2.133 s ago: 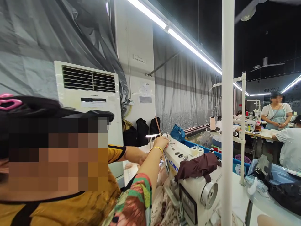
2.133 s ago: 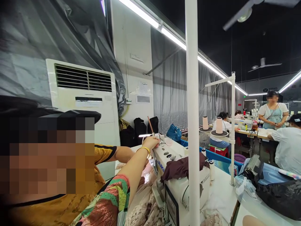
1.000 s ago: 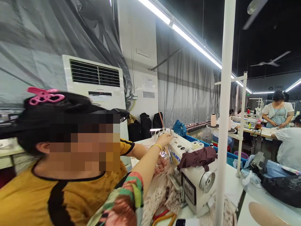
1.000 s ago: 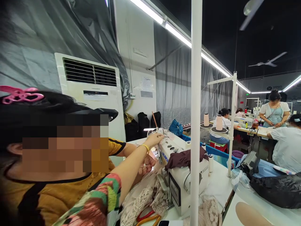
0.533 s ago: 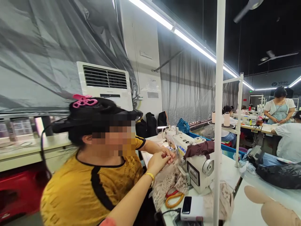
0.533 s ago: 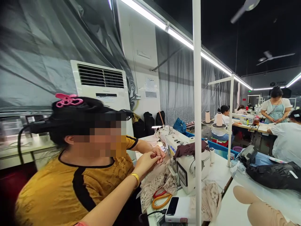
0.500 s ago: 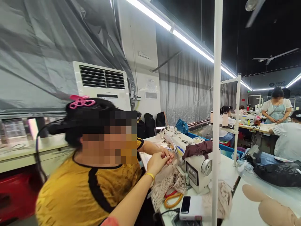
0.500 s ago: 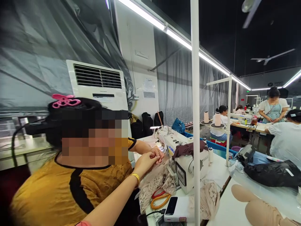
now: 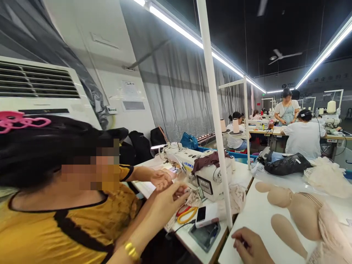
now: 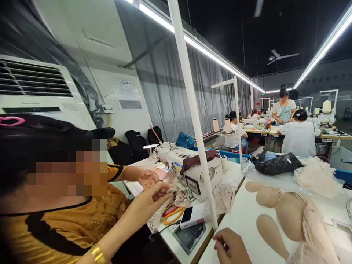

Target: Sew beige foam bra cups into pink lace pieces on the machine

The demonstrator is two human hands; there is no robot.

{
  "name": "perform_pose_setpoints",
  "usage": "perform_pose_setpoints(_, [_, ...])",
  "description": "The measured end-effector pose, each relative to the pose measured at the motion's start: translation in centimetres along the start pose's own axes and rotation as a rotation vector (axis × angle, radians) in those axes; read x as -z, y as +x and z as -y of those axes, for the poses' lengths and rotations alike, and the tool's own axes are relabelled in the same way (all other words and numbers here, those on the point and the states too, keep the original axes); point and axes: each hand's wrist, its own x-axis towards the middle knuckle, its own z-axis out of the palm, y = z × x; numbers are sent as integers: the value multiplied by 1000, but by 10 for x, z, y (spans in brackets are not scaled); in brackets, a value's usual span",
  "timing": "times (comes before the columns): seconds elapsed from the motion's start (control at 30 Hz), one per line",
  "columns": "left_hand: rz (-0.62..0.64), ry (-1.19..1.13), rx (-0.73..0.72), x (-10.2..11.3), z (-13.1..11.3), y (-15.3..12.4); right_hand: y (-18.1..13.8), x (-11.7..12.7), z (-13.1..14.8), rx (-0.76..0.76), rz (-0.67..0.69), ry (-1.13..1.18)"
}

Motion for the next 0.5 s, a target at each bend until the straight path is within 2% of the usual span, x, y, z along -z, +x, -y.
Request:
perform_pose_setpoints(0.07, [115,-51,-89,-15,-27,-35,-2,9,18,262,-45,-24])
perform_pose_setpoints(0.13, [226,-128,-195,-30,-55,-64,-6,20,45,385,-121,-62])
perform_pose_setpoints(0.2, [307,-205,-248,-42,-80,-83,-12,31,75,385,-121,-83])
perform_pose_setpoints(0.3, [379,-292,-234,-59,-109,-101,-26,42,103,331,-90,-88])
perform_pose_setpoints(0.4, [474,-374,-266,-80,-129,-114,-52,51,106,274,-146,-102])
perform_pose_setpoints(0.5, [555,-440,-360,-111,-143,-126,-90,70,98,250,-231,-131])
